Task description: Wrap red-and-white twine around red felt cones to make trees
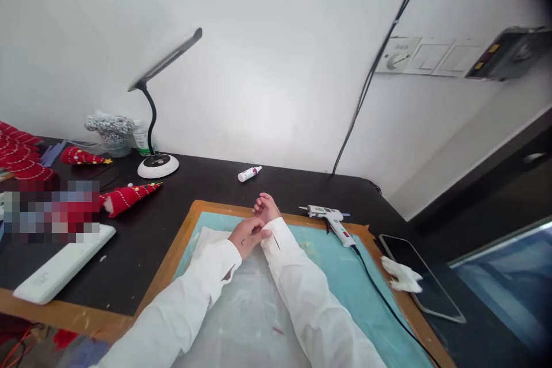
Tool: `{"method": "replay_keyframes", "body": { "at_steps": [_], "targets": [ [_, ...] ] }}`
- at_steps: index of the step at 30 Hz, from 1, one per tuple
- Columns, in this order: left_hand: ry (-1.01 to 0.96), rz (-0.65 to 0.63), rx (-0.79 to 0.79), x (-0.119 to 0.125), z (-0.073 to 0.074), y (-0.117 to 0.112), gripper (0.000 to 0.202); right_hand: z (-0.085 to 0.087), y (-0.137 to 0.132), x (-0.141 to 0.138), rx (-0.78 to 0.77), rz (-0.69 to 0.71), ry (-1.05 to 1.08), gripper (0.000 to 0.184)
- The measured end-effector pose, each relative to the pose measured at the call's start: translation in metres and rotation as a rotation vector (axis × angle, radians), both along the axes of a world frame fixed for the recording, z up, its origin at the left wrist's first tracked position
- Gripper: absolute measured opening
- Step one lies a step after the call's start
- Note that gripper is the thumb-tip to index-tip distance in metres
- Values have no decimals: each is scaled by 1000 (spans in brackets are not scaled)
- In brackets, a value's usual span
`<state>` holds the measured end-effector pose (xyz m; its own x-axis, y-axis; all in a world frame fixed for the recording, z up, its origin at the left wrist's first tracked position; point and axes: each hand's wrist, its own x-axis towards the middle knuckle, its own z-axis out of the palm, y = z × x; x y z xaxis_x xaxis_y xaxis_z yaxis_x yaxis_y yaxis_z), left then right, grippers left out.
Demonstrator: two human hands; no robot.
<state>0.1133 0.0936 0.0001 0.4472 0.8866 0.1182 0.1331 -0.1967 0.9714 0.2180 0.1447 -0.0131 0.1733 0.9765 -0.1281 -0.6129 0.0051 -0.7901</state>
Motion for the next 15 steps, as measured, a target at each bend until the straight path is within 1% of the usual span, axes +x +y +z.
{"method": "replay_keyframes", "body": {
  "at_steps": [2, 4, 6, 8, 11, 15],
  "targets": [
    [-161, 11, -86, -4, -3, 0, 43, -5, -2, -3, 18, 72, -7, 35],
    [-230, 8, -154, -7, -2, 2, 47, -7, -4, -4, 32, 153, -19, 33],
    [-238, 2, -190, -9, -1, 5, 50, -7, -5, -4, 46, 213, -20, 34],
    [-243, 6, -214, -9, 1, 6, 50, -7, -4, -1, 60, 240, -11, 34],
    [-245, -12, -243, -8, 2, 4, 49, -6, -5, 1, 70, 249, -3, 36],
    [-242, -65, -290, -6, 2, 0, 57, -4, -12, -2, 60, 250, -53, 40]
  ]
}}
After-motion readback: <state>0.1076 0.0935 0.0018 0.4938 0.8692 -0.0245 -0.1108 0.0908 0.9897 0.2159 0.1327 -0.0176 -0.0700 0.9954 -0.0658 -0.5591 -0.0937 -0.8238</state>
